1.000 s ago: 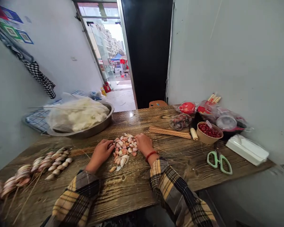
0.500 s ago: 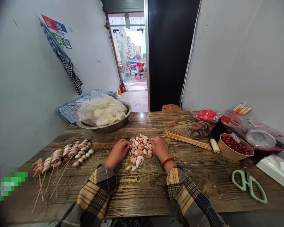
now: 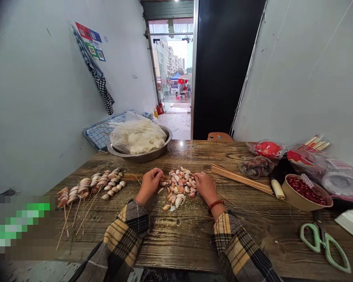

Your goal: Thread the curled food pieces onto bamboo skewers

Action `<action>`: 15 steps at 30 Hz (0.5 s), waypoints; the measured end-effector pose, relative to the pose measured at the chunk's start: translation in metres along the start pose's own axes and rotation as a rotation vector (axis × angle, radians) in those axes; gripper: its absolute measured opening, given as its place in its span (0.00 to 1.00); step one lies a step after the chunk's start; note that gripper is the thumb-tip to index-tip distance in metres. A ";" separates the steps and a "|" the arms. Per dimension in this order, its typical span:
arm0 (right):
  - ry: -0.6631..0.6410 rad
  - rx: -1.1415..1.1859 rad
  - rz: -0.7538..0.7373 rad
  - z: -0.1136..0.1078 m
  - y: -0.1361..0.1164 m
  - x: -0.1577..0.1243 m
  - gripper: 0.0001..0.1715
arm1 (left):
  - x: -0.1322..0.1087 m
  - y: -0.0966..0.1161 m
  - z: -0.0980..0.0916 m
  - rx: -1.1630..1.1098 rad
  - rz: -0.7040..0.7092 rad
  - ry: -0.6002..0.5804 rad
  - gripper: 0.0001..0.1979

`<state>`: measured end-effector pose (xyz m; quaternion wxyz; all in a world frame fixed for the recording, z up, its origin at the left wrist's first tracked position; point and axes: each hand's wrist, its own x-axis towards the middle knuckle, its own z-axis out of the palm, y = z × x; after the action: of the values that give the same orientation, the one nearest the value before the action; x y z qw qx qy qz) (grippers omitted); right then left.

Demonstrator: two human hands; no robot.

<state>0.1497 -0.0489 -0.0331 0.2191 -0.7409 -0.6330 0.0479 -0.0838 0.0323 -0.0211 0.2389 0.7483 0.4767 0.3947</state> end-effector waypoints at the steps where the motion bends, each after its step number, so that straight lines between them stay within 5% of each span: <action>1: -0.003 -0.001 -0.001 0.000 0.001 0.000 0.18 | 0.001 -0.001 0.000 -0.041 -0.020 0.018 0.09; 6: -0.035 0.003 0.005 0.002 0.008 -0.002 0.19 | 0.003 0.004 -0.009 -0.063 -0.048 0.062 0.09; 11: 0.021 0.024 -0.024 0.002 0.011 -0.002 0.19 | 0.001 0.010 -0.018 0.010 0.042 -0.220 0.08; 15: 0.082 0.041 -0.035 0.002 0.011 -0.003 0.18 | -0.002 0.007 -0.015 0.197 0.096 -0.330 0.04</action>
<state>0.1583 -0.0521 -0.0394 0.2607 -0.7264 -0.6354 0.0266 -0.0929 0.0268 -0.0084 0.2205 0.8443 0.4313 0.2291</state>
